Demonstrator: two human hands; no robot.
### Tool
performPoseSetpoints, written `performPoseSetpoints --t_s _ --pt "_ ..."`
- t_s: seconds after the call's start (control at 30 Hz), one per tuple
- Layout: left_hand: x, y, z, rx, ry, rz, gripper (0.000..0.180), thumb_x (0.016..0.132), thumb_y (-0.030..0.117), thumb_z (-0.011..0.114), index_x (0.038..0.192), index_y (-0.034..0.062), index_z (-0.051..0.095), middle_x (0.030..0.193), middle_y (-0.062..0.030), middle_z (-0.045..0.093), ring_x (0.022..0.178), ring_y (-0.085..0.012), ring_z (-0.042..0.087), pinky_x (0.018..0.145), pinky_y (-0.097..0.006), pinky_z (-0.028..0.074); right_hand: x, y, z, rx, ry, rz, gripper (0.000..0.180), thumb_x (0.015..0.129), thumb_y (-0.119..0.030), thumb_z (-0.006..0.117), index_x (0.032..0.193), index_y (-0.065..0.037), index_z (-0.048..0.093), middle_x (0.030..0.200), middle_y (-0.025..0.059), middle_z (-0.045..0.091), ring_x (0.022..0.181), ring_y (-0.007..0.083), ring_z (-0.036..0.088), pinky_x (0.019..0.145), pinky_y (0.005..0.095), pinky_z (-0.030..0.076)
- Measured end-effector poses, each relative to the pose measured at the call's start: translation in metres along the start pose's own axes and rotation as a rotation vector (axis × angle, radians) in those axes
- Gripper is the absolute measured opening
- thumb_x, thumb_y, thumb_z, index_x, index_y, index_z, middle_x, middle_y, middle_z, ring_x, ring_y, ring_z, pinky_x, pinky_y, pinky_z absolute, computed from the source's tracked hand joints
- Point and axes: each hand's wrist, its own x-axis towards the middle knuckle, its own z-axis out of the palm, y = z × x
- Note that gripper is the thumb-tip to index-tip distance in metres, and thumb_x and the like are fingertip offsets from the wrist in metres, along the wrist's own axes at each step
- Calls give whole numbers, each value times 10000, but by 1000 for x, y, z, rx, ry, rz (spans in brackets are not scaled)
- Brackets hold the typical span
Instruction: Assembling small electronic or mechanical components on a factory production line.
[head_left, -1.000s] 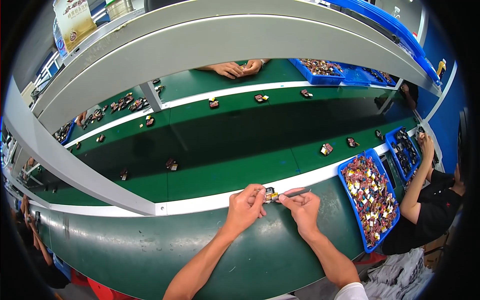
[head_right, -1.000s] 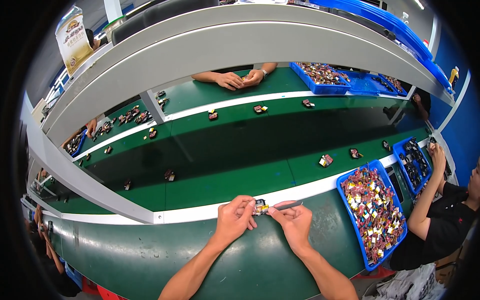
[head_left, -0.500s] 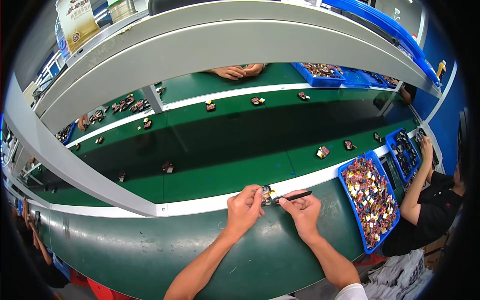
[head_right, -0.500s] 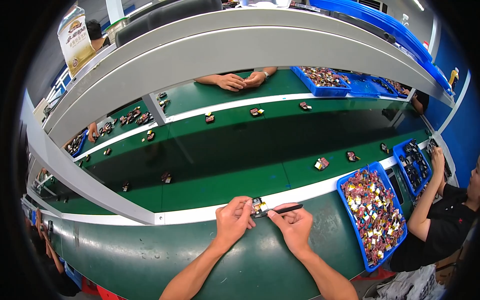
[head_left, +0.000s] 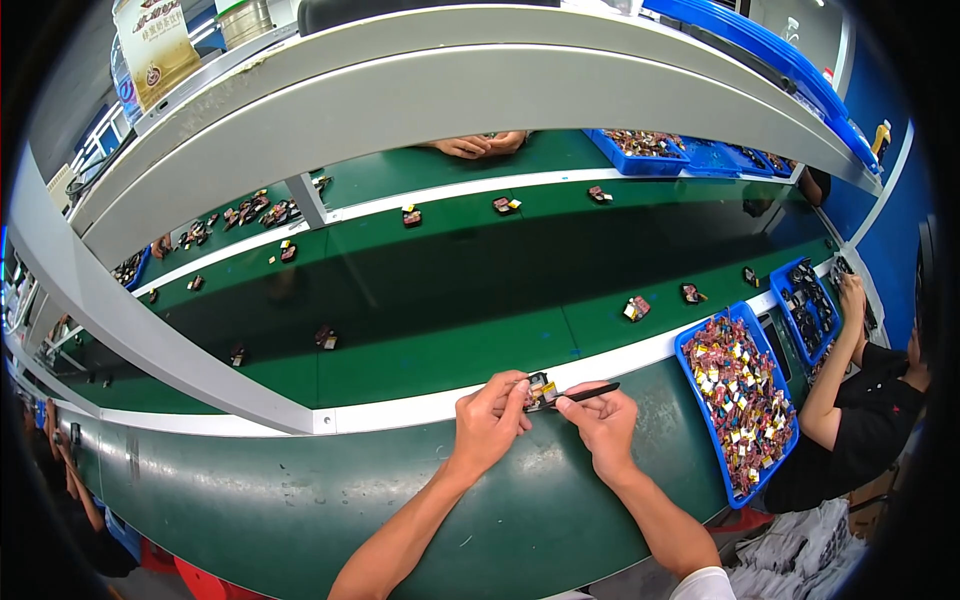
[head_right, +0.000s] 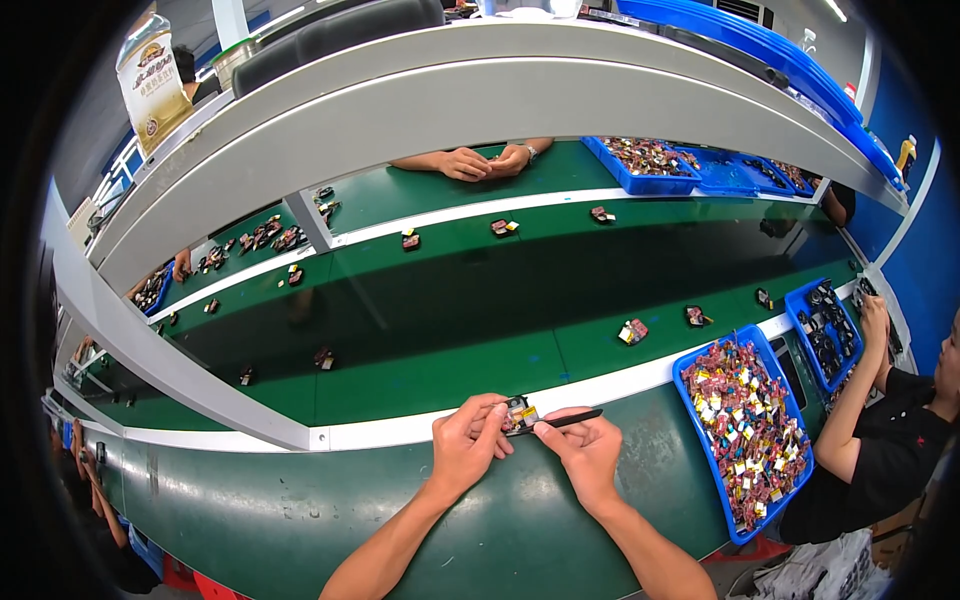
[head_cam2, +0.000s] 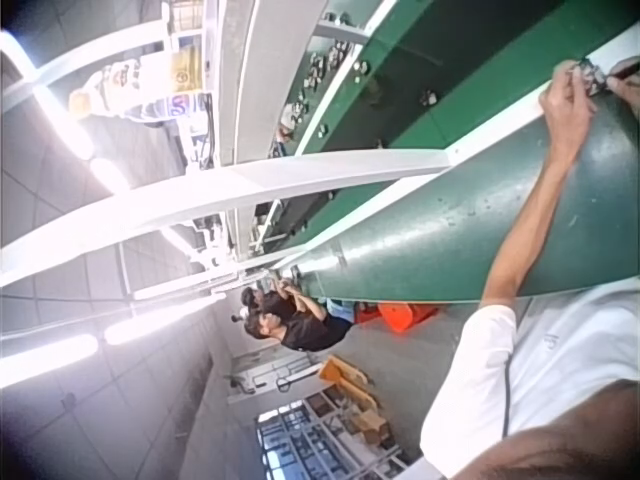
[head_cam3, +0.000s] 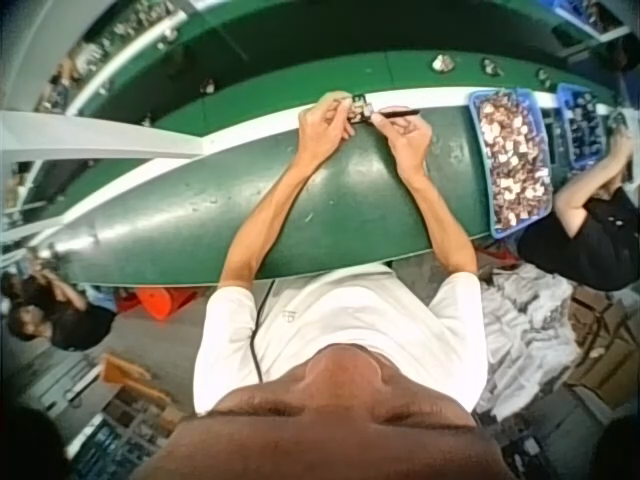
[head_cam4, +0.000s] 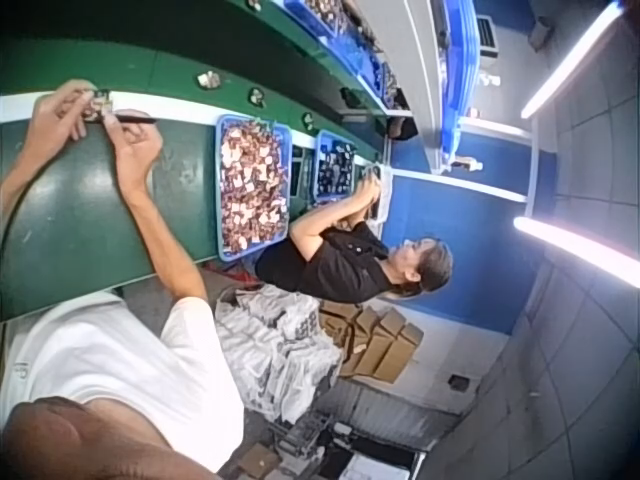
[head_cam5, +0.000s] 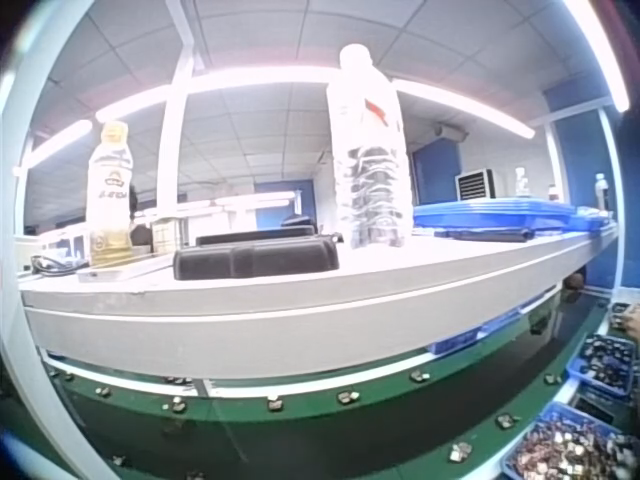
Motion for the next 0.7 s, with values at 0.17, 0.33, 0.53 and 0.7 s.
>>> performPoseSetpoints --t_s 0.17,0.33,0.53,0.7 --pt "-2 1 1 26 12 69 153 993 28 615 1111 -57 664 812 -111 719 598 -143 700 478 -242 545 2 -2 -6 -33 13 72 152 885 59 733 1020 58 663 904 121 736 806 120 698 599 195 472" --pt "-4 0 4 132 30 201 151 983 10 620 1114 -55 659 823 -122 720 621 -155 715 492 -249 559 2 -6 -3 -1 16 79 151 882 62 733 1016 62 663 927 137 742 816 132 707 629 207 497" --pt "-5 -2 3 118 51 162 151 987 21 624 1112 -53 662 803 -123 716 616 -156 714 483 -248 555 1 -6 -2 -12 17 69 150 875 73 735 1009 68 666 932 142 740 839 145 710 737 239 551" --pt "-4 1 4 79 41 130 149 993 31 620 1108 -54 664 789 -119 712 613 -156 713 481 -247 554 1 -3 -3 -30 11 68 146 879 74 732 1010 70 667 927 130 737 840 138 705 728 236 548"
